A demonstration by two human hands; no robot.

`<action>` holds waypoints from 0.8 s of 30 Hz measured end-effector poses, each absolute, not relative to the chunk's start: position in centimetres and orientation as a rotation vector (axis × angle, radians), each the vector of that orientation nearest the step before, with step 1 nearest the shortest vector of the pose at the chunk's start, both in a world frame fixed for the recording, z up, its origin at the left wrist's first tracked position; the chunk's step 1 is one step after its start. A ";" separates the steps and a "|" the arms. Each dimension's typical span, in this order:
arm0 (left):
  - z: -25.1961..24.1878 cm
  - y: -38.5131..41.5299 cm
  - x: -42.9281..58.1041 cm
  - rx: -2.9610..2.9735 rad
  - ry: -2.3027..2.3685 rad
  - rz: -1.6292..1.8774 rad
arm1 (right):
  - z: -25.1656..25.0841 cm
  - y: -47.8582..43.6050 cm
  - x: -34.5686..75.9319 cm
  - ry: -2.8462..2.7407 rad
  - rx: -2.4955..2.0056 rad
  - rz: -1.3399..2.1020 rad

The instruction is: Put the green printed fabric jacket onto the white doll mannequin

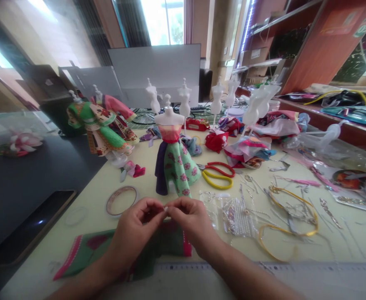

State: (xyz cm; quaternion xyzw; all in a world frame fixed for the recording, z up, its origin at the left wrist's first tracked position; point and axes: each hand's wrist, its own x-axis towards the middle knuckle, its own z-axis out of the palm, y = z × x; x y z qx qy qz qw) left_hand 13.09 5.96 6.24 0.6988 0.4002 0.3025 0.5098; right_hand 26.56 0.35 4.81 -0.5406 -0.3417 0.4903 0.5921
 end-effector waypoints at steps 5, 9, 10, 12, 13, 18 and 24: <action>6.0 6.2 12.9 1.783 0.834 0.790 | 4.7 0.2 26.9 -0.655 -1.082 1.365; 5.9 6.4 13.0 1.835 0.738 0.848 | 4.4 0.2 27.1 -0.578 -1.000 1.456; 5.8 6.5 13.0 1.849 0.723 0.862 | 4.3 0.2 27.1 -0.567 -0.985 1.473; 5.8 6.6 13.0 1.866 0.709 0.879 | 4.4 0.3 27.1 -0.559 -0.969 1.496; 5.8 6.6 12.9 1.868 0.707 0.876 | 4.4 0.3 27.1 -0.560 -0.970 1.497; 6.1 6.6 12.7 1.841 0.712 0.811 | 4.6 0.1 27.2 -0.594 -0.955 1.487; 6.5 7.1 12.8 1.929 0.662 0.771 | 4.3 0.1 27.3 -0.670 -1.008 1.449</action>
